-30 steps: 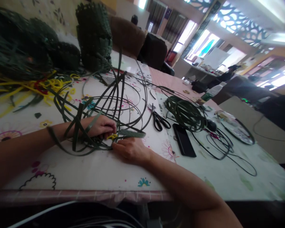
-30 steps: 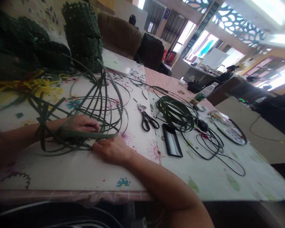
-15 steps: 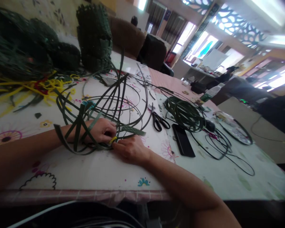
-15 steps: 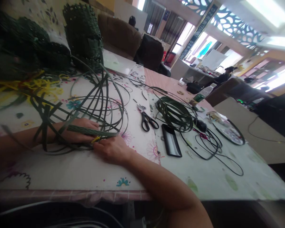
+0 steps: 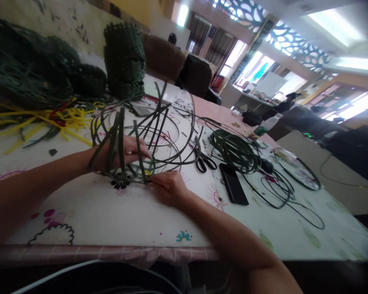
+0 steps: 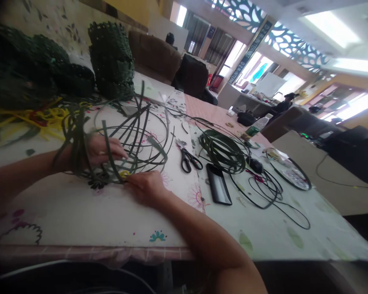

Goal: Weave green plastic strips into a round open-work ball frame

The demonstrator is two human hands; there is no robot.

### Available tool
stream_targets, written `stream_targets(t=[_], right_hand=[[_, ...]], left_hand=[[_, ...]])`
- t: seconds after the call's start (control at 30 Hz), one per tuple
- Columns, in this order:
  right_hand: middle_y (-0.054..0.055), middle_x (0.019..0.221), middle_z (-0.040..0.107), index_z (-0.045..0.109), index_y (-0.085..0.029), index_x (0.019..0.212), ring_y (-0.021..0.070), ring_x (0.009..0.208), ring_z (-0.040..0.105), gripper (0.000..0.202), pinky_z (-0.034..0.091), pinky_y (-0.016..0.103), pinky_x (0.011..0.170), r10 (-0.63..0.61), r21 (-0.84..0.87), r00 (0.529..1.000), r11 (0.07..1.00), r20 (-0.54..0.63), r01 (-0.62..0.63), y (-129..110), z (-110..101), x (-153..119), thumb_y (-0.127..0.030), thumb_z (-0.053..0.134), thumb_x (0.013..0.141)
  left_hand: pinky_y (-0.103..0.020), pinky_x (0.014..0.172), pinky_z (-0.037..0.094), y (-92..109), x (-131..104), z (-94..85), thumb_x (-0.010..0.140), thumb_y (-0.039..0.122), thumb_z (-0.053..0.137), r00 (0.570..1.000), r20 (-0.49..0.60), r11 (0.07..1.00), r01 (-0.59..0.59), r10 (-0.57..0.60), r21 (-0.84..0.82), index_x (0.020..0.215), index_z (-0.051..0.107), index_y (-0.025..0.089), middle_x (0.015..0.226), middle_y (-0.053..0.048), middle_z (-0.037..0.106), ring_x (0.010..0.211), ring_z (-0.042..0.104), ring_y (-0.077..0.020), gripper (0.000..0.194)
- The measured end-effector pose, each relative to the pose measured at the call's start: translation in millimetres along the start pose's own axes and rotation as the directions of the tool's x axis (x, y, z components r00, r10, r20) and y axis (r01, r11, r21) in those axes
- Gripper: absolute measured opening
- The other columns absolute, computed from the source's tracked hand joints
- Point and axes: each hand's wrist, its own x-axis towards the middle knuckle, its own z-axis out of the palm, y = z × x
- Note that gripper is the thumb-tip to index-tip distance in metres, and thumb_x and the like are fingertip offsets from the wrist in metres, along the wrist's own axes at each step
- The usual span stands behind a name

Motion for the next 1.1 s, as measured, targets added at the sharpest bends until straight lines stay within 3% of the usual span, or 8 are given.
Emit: stream_targets(t=[0.13, 0.33, 0.37, 0.47, 0.53, 0.87, 1.0, 1.1], right_hand=[[0.001, 0.066, 0.064, 0.071, -0.014, 0.079, 0.0095, 0.059, 0.054, 0.031, 0.039, 0.021, 0.058, 0.192, 0.295, 0.969, 0.945, -0.155, -0.14, 4, -8, 12, -0.038, 0.058, 0.093], [-0.002, 0.057, 0.052, 0.068, -0.017, 0.069, 0.0097, 0.056, 0.044, 0.027, 0.036, 0.023, 0.054, 0.488, 0.605, 0.79, 0.772, -0.371, -0.193, 21, -31, 36, -0.042, 0.068, 0.08], [-0.003, 0.056, 0.048, 0.067, -0.017, 0.068, 0.0093, 0.055, 0.041, 0.027, 0.034, 0.023, 0.052, 0.511, 0.637, 0.766, 0.75, -0.39, -0.176, 22, -34, 41, -0.042, 0.069, 0.079], [-0.004, 0.054, 0.042, 0.064, -0.018, 0.065, 0.0086, 0.054, 0.036, 0.027, 0.031, 0.023, 0.051, 0.514, 0.67, 0.744, 0.733, -0.427, -0.121, 19, -37, 57, -0.04, 0.069, 0.078], [-0.004, 0.056, 0.043, 0.065, -0.018, 0.066, 0.0087, 0.055, 0.036, 0.025, 0.032, 0.023, 0.053, 0.492, 0.656, 0.741, 0.749, -0.458, -0.092, 14, -34, 69, -0.04, 0.069, 0.079], [-0.004, 0.056, 0.048, 0.065, -0.018, 0.064, 0.0105, 0.059, 0.044, 0.026, 0.036, 0.024, 0.057, 0.463, 0.564, 0.732, 0.815, -0.5, -0.13, -9, -13, 95, -0.039, 0.064, 0.08], [-0.006, 0.054, 0.041, 0.059, -0.018, 0.061, 0.008, 0.054, 0.036, 0.027, 0.03, 0.022, 0.052, 0.578, 0.712, 0.659, 0.696, -0.481, -0.09, -2, -14, 97, -0.039, 0.066, 0.077], [-0.01, 0.048, 0.032, 0.056, -0.019, 0.063, 0.0058, 0.045, 0.025, 0.028, 0.02, 0.022, 0.044, 0.722, 0.849, 0.561, 0.525, -0.404, -0.064, 10, -25, 95, -0.042, 0.069, 0.071]], left_hand=[[-0.025, 0.071, 0.046, -6, -5, -26.1, 0.091, 0.036, 0.058, 0.769, -0.615, 0.973, 0.232, -0.177, 0.01, 0.102, 0.071, 0.014, 0.089, -0.003, 0.069, 0.076, 0.057, -0.0128, 0.029], [-0.019, 0.061, 0.043, -6, -11, -34.0, 0.089, 0.028, 0.061, 0.346, -0.936, 0.985, 0.173, -0.062, -0.001, 0.105, 0.068, 0.013, 0.081, 0.0, 0.063, 0.064, 0.052, -0.0074, 0.023], [-0.021, 0.067, 0.045, -4, -12, -28.9, 0.089, 0.029, 0.062, 0.36, -0.933, 0.98, 0.178, 0.017, 0.086, 0.101, 0.068, 0.013, 0.083, -0.001, 0.065, 0.069, 0.055, -0.0086, 0.021], [-0.022, 0.066, 0.048, 4, -13, -5.8, 0.089, 0.03, 0.061, 0.687, -0.701, 0.965, -0.001, 0.192, 0.263, 0.087, 0.071, 0.018, 0.078, -0.001, 0.072, 0.065, 0.06, -0.0104, 0.016], [-0.024, 0.067, 0.05, 7, -11, 10.1, 0.09, 0.034, 0.059, 0.767, -0.629, 0.982, -0.012, 0.129, 0.186, 0.091, 0.073, 0.02, 0.084, -0.002, 0.075, 0.069, 0.065, -0.0132, 0.02], [-0.021, 0.041, 0.039, -4, -3, 37.3, 0.085, 0.041, 0.064, 0.719, -0.564, 0.862, 0.097, -0.406, -0.498, 0.086, 0.067, 0.017, 0.058, 0.003, 0.06, 0.042, 0.05, -0.0103, 0.024], [-0.021, 0.052, 0.044, -6, -7, 43.0, 0.089, 0.032, 0.061, 0.736, -0.676, 0.994, -0.06, -0.017, -0.09, 0.079, 0.065, 0.019, 0.063, 0.001, 0.063, 0.054, 0.058, -0.0111, 0.017], [-0.021, 0.058, 0.044, -5, -10, 36.8, 0.093, 0.027, 0.056, 0.756, -0.557, 0.935, -0.224, 0.344, 0.274, 0.082, 0.065, 0.02, 0.069, 0.0, 0.068, 0.061, 0.062, -0.0115, 0.016]])
